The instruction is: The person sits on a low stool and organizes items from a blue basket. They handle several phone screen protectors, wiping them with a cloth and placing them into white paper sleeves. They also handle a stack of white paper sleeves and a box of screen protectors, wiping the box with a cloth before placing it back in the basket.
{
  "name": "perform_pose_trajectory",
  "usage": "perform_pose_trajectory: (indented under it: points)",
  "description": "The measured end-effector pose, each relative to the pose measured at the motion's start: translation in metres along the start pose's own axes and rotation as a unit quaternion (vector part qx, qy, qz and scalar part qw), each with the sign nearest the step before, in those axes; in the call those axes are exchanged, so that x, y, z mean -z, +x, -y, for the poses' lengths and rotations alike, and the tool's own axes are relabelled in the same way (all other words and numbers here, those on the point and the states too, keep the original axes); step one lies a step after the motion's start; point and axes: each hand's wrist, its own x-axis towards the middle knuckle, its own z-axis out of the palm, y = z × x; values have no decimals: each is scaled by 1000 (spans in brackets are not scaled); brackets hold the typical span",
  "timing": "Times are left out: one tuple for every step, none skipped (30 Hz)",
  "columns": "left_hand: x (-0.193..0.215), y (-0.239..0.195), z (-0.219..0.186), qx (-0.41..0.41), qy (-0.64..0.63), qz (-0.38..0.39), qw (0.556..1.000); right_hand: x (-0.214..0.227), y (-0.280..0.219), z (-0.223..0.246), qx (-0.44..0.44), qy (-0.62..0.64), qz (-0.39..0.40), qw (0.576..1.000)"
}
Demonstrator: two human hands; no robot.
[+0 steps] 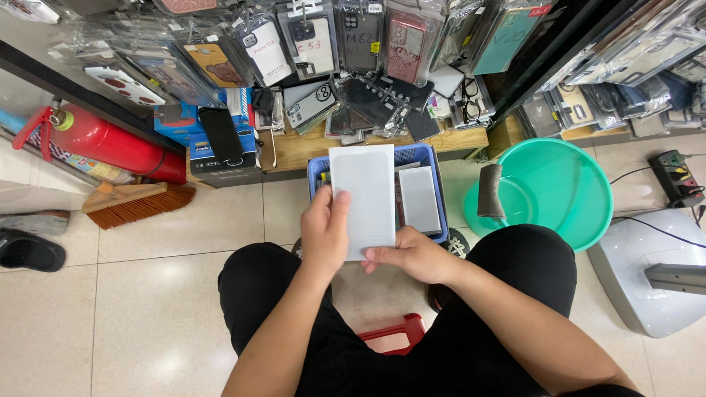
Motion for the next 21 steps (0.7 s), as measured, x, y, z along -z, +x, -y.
perform_pose_trajectory:
  points:
    - [-2,-3,-8,0,0,1,1000,1,0,0,0,1,-1,1000]
    - [-4,-6,-16,-18,18,16,1000,1,-1,0,2,-6,-18,1000]
    - [-7,-9,-24,-38,34,30,998,3,-2,0,5,-14,-36,999]
    - [-10,-12,-20,-39,34,32,998,7,-2,5,5,-14,-37,999]
    - [-14,-16,-15,-58,44,51,996,11,-2,11,11,4,-82,997]
    - [-18,-19,-10,-76,54,70,993,16,-3,16,17,22,-126,992]
    - [-21,-21,-11,-76,53,71,993,28,-1,-2,17,22,-127,991]
    - [-24,-22,-11,-72,47,95,992,40,0,-19,23,47,-173,983]
    - [-27,-24,-12,-68,42,118,990,51,2,-37,29,73,-218,973]
    - [-27,-25,-24,-68,41,120,990,53,1,-35,29,73,-219,973]
    - [-27,-26,-36,-65,33,124,990,54,0,-34,60,90,-250,962]
    - [-27,-26,-48,-62,25,129,989,55,0,-32,90,106,-281,950]
    - [-27,-27,-44,-63,26,130,989,53,-1,-29,91,107,-282,949]
    - [-27,-27,-40,-63,28,134,989,50,-1,-26,113,124,-295,941]
    - [-28,-27,-37,-63,30,138,988,48,-2,-23,135,142,-307,931]
    - [-27,-25,-42,-64,30,139,988,45,-2,-17,135,141,-308,931]
    - [-26,-25,-47,-60,18,141,988,41,-2,-11,151,163,-307,926]
    - [-25,-25,-52,-56,6,143,988,37,-3,-5,166,185,-305,919]
    - [-24,-23,-49,-55,6,142,988,43,3,-24,165,185,-304,920]
    - [-24,-21,-46,-38,-19,144,989,49,9,-43,158,177,-277,931]
    - [-23,-19,-43,-21,-42,145,988,54,14,-62,151,169,-249,941]
